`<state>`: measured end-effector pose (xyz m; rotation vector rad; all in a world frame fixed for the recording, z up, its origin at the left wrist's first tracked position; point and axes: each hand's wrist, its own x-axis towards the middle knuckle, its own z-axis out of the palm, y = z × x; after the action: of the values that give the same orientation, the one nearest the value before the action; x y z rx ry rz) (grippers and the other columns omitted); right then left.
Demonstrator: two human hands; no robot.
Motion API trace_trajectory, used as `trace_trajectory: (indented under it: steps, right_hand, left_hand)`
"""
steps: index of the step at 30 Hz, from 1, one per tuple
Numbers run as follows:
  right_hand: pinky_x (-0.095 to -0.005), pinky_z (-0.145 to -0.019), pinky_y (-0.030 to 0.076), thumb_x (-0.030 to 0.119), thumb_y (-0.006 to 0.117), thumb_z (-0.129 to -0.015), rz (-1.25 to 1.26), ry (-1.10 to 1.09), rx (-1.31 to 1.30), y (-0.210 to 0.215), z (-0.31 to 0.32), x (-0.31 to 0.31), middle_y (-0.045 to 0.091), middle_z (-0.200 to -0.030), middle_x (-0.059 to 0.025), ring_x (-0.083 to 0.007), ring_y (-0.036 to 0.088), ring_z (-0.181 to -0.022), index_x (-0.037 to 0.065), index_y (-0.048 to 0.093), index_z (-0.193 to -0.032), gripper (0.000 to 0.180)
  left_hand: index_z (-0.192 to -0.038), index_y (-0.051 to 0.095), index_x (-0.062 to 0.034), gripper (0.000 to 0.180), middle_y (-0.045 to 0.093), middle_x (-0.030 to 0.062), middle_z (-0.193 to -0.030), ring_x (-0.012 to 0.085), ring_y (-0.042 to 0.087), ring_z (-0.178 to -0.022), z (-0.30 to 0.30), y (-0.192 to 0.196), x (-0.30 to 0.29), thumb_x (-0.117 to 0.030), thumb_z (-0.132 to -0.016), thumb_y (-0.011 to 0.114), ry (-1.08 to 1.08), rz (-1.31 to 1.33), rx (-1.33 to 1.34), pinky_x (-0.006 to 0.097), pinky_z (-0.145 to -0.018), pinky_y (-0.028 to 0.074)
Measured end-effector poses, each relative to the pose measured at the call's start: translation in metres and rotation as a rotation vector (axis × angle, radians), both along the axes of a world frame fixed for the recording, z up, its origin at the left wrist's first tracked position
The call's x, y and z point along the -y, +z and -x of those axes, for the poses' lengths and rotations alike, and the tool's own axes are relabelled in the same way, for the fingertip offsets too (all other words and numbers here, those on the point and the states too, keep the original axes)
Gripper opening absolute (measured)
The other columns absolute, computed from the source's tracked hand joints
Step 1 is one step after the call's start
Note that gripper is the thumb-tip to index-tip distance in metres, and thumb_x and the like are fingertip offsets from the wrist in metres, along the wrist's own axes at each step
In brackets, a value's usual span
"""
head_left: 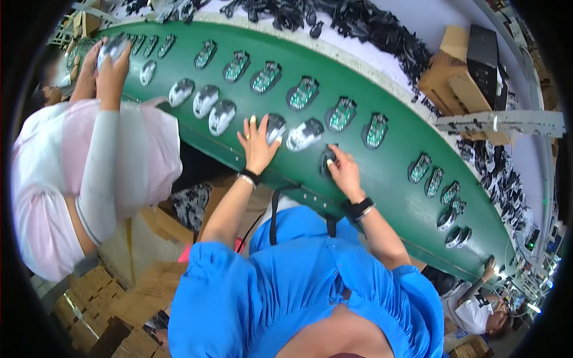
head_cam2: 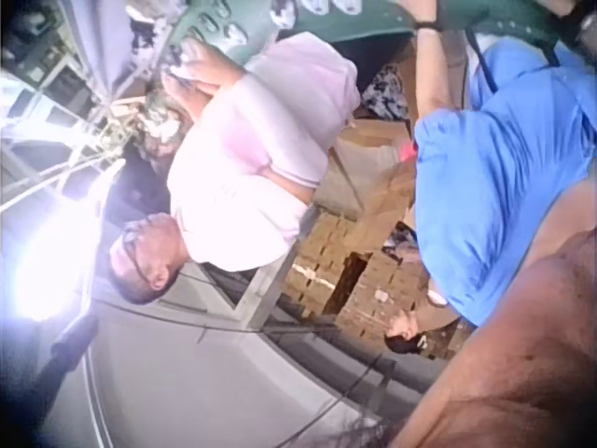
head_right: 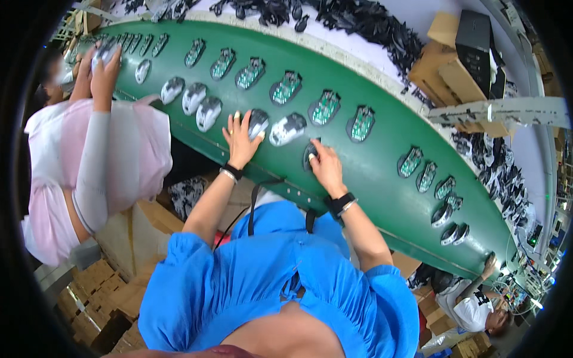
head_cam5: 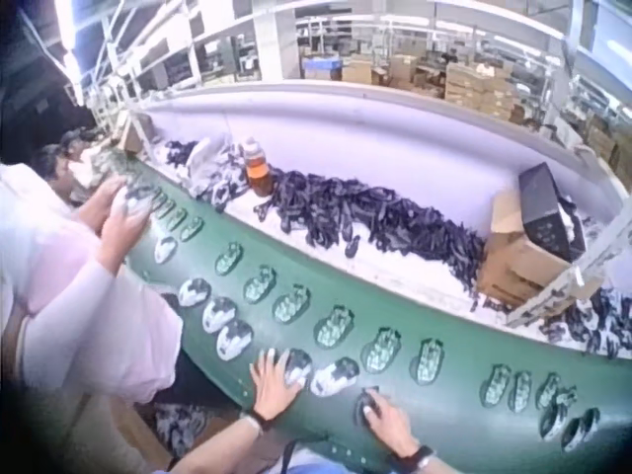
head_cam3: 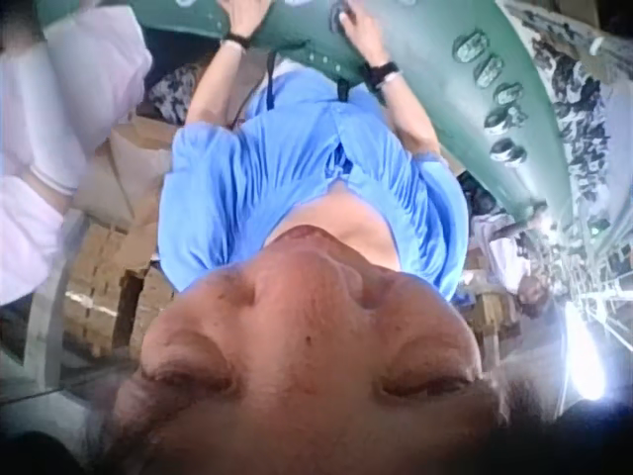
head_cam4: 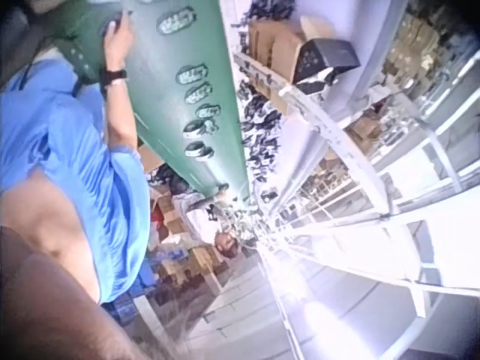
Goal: The person repeatedly picks up small electronic devices from a green conveyor belt, wipes them with a white cloth, and places them back on the belt. The person also picks up black plastic components and places them on the belt alongside the devices.
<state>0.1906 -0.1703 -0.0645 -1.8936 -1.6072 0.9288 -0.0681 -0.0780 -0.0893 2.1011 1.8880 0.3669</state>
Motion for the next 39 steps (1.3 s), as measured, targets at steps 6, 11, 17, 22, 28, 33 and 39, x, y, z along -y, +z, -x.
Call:
trace_trajectory:
  steps: [6,11,17,22,28,33,39]
  right_hand:
    - [-0.0464,-0.079,0.048,0.010,0.060,-0.081,0.010,0.012,0.073,0.002,0.044,-0.053,0.062,-0.093,-0.0171,-0.0360,0.059,-0.087,0.015,0.044,-0.135,0.056]
    - [-0.0464,-0.072,0.048,0.012,0.061,-0.081,0.058,0.001,-0.117,0.000,0.069,-0.086,0.061,-0.092,-0.0173,-0.0361,0.060,-0.084,0.013,0.044,-0.135,0.057]
    - [-0.0340,-0.061,0.047,0.009,0.066,-0.076,0.164,-0.162,-0.280,-0.002,0.023,-0.064,0.056,-0.071,-0.0054,-0.0181,0.057,-0.062,0.014,0.043,-0.137,0.066]
    - [-0.0321,-0.060,0.048,0.008,0.068,-0.074,0.116,-0.146,-0.194,-0.008,0.017,-0.063,0.059,-0.073,-0.0038,-0.0163,0.058,-0.063,0.013,0.049,-0.130,0.059]
    - [-0.0406,-0.064,0.049,0.012,0.068,-0.074,0.118,-0.113,-0.070,-0.019,0.019,-0.060,0.062,-0.076,-0.0070,-0.0263,0.061,-0.073,0.009,0.061,-0.103,0.030]
    - [-0.0407,-0.064,0.048,0.010,0.067,-0.075,0.067,-0.086,-0.048,-0.019,0.010,-0.042,0.061,-0.076,-0.0071,-0.0263,0.060,-0.074,0.008,0.065,-0.100,0.025]
    - [-0.0345,-0.062,0.048,0.012,0.069,-0.077,0.106,-0.131,-0.141,0.005,-0.002,-0.017,0.061,-0.075,-0.0075,-0.0208,0.059,-0.064,0.006,0.068,-0.102,0.026]
  left_hand:
    - [-0.142,0.038,-0.0187,0.075,0.032,0.0208,-0.142,0.0400,0.026,-0.134,0.061,0.005,-0.033,-0.035,-0.076,0.070,-0.020,-0.110,-0.096,0.063,-0.106,0.017]
    - [-0.138,0.043,-0.0138,0.072,0.042,0.0207,-0.134,0.0390,0.036,-0.125,0.098,0.013,-0.069,-0.028,-0.073,0.072,-0.017,-0.195,-0.163,0.054,-0.104,0.026]
    - [-0.110,0.063,-0.0069,0.037,0.063,0.0128,-0.112,0.0308,0.056,-0.112,0.033,0.091,-0.002,-0.015,-0.075,0.069,-0.379,0.135,0.429,0.042,-0.101,0.040]
    - [-0.086,0.067,-0.0009,0.023,0.066,0.0179,-0.082,0.0351,0.063,-0.075,0.075,0.069,0.101,-0.023,-0.082,0.062,-0.346,0.794,0.361,0.042,-0.071,0.050]
    - [-0.074,0.068,-0.0053,0.024,0.065,0.0201,-0.076,0.0380,0.064,-0.073,0.135,0.079,0.130,-0.029,-0.075,0.066,-0.503,1.016,0.009,0.045,-0.065,0.052]
    - [-0.116,0.055,-0.0017,0.043,0.058,0.0189,-0.107,0.0340,0.056,-0.100,0.047,0.076,0.040,-0.016,-0.077,0.069,-0.077,0.329,0.241,0.042,-0.083,0.048]
    - [-0.128,0.051,-0.0107,0.067,0.040,0.0239,-0.135,0.0425,0.033,-0.130,-0.038,0.025,-0.036,-0.012,-0.065,0.075,-0.114,0.081,0.196,0.050,-0.106,0.030]
